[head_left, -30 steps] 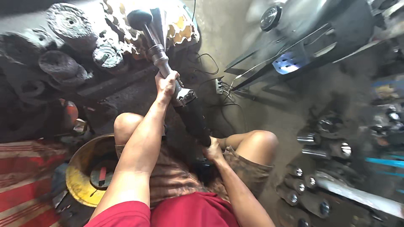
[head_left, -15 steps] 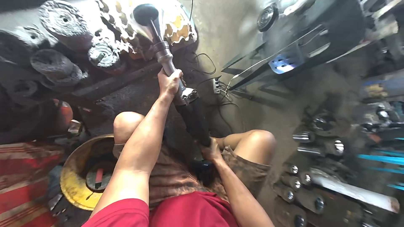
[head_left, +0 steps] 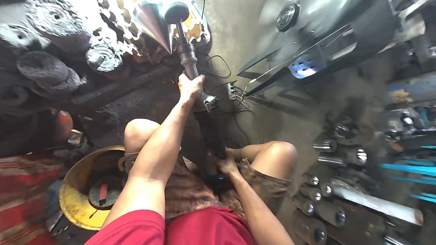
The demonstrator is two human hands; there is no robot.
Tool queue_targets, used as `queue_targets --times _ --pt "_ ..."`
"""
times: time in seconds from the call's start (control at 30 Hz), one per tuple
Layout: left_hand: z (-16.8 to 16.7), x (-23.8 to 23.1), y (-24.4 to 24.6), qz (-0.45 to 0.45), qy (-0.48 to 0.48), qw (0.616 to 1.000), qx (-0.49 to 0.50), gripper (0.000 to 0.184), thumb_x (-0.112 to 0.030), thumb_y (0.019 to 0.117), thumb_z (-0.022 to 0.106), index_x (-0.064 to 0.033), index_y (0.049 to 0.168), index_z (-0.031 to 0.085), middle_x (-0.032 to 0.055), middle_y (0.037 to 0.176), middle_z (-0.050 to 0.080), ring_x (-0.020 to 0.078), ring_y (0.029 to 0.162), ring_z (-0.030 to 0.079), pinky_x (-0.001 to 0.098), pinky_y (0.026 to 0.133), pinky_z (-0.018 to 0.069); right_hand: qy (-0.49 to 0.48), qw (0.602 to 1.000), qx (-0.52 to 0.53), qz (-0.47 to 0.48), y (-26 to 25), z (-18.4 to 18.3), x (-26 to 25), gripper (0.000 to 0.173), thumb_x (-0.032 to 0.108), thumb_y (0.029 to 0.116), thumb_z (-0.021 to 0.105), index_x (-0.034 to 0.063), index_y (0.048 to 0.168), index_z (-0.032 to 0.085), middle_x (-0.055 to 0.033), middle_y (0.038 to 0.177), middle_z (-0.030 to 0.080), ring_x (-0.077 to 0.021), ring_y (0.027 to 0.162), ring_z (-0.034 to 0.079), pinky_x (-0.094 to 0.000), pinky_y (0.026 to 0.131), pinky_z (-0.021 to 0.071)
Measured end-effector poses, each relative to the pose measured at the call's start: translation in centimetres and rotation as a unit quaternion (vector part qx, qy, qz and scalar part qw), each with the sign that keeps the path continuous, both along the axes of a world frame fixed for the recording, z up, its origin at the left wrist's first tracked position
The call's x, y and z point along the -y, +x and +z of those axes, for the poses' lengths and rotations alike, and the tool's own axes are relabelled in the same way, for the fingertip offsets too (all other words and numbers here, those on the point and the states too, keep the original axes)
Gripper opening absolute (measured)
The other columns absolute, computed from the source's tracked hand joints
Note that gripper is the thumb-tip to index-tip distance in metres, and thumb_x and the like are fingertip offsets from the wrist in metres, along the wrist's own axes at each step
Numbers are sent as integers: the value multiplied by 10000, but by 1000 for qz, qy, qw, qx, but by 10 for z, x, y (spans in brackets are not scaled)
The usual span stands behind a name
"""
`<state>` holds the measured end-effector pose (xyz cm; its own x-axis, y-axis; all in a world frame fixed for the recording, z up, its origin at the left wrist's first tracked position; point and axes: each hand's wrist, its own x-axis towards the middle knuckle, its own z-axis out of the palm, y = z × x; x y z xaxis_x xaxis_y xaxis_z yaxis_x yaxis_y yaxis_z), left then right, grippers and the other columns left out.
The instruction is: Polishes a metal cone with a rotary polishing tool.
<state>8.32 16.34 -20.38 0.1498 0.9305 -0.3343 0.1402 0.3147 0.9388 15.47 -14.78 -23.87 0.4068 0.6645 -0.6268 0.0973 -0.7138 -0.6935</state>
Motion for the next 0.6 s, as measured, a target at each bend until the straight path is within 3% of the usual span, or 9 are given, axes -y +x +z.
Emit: queue_targets --times 0.13,0.27,0.47,0.6 --pt "11 8 -9 26 8 999 46 341 -150 811 757 -38 1114 649 65 868 708 161 729 700 381 673 612 -9 1000 -2 -4 0 2 -1 377 400 859 826 62 972 702 -63 706 675 -179 552 640 -393 556 588" --pt "14 13 -24 45 14 993 104 267 -106 831 706 -24 1066 610 61 760 694 188 603 697 381 571 633 -29 995 81 51 -4 13 -5 395 419 870 802 73 1042 722 -65 816 720 -171 684 697 -424 689 618" --pt "4 13 -34 67 30 986 148 194 -74 858 693 -27 1025 608 49 734 692 182 591 696 372 566 633 -29 984 147 93 -5 18 -10 357 442 875 780 114 1011 744 -37 885 746 -158 828 722 -446 818 607" --pt "1 14 -38 71 31 982 173 163 -72 861 681 -29 997 602 51 718 688 199 585 695 394 565 634 -24 982 156 100 -1 14 -8 353 449 879 765 125 1019 749 -30 907 751 -151 864 724 -450 841 602"
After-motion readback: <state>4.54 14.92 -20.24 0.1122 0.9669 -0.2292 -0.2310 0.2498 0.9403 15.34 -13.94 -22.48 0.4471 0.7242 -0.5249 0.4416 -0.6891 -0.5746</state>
